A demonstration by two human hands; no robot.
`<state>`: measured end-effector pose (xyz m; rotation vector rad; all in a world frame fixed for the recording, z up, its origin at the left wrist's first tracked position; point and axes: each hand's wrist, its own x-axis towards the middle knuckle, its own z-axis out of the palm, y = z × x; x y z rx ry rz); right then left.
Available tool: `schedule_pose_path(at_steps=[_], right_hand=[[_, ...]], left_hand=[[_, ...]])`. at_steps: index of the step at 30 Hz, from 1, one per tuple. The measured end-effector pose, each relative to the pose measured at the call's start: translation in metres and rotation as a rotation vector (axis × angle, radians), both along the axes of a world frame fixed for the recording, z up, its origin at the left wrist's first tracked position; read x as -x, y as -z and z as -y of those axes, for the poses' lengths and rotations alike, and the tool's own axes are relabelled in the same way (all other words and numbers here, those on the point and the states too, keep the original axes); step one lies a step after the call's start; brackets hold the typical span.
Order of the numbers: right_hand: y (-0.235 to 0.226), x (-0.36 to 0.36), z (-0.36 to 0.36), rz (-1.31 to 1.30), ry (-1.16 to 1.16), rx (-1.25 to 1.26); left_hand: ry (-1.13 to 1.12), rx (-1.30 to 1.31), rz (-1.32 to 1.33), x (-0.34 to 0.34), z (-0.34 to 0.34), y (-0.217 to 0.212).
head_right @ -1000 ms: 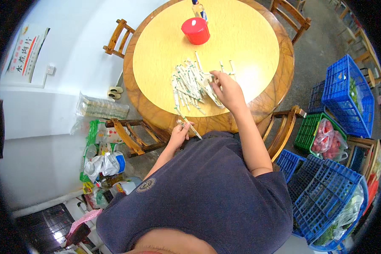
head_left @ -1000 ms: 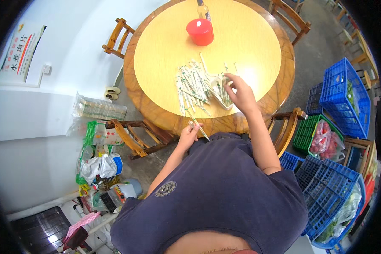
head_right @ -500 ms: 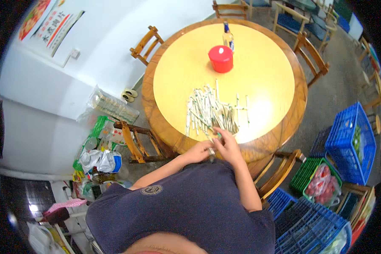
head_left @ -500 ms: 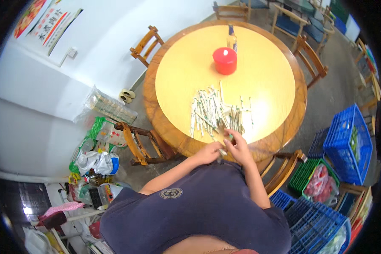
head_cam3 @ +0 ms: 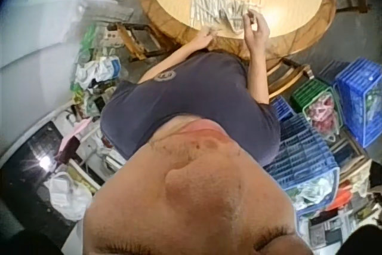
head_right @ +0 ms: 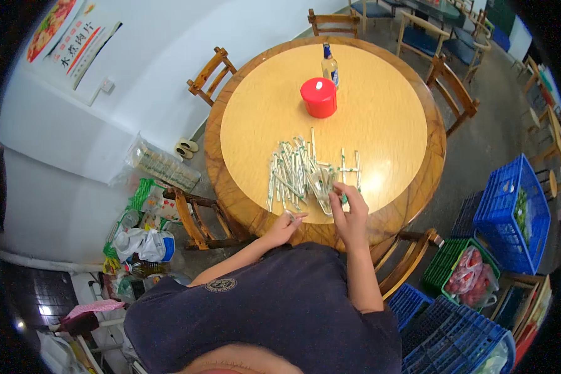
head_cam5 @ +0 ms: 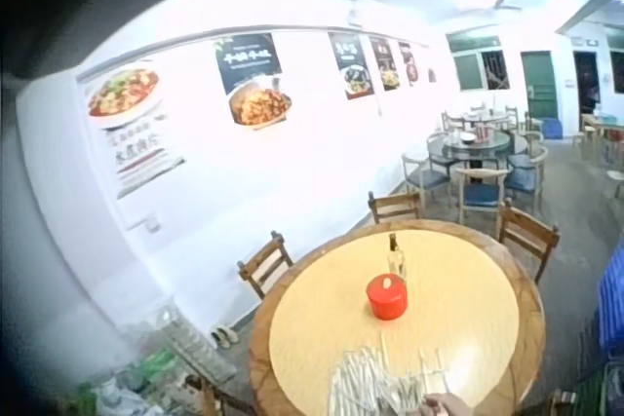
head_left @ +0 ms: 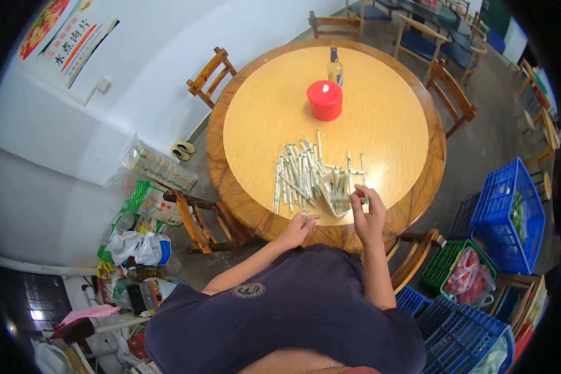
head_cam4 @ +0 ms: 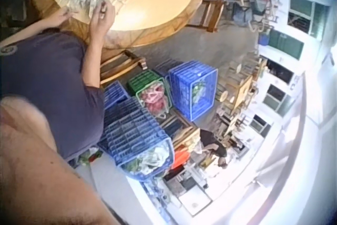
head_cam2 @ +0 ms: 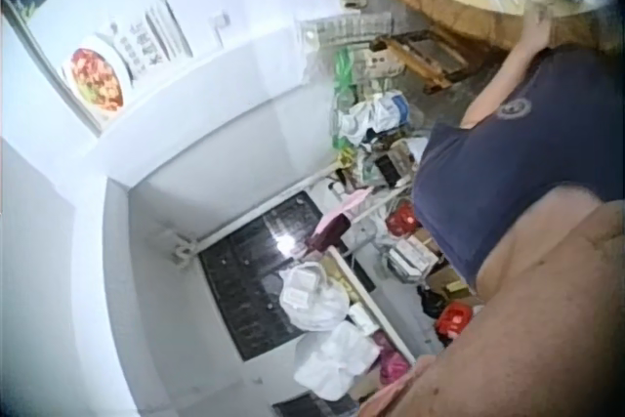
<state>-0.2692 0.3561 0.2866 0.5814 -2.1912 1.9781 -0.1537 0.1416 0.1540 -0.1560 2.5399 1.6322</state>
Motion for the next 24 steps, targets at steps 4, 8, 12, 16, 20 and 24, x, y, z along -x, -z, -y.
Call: schedule_pose_path(at_steps=[4,8,12,16,20,24], right_hand=[[-0.009,0.018,0.015,-0.215,-0.02,-0.128],[0.047,0.026,0.016,0.035,-0.135,-0.39],[0.046,0.005,0.007,0.16,0.037,-0.319],[0.016,-0.007,-0.008,0.071,-0.122,-0.252],[-0.01,-0.024,-0.004,0.143,-0.426,-0.146],[0.005,-0.025,-0.007,-0.066,-0.416,-0.273]], left_hand=[[-0.129,-0.198,0.081,-0.01,0.007,-0.004],[-0.149,-0.124,-0.01,-0.011,0.002,-0.014],[-0.182,-0.122,0.024,-0.019,0.003,-0.021],[-0.006,0.037,-0.056,0.0,-0.007,-0.039],[0.295,0.054,0.051,0.024,-0.026,-0.05],[0.374,-0.146,0.033,0.04,-0.051,-0.075]])
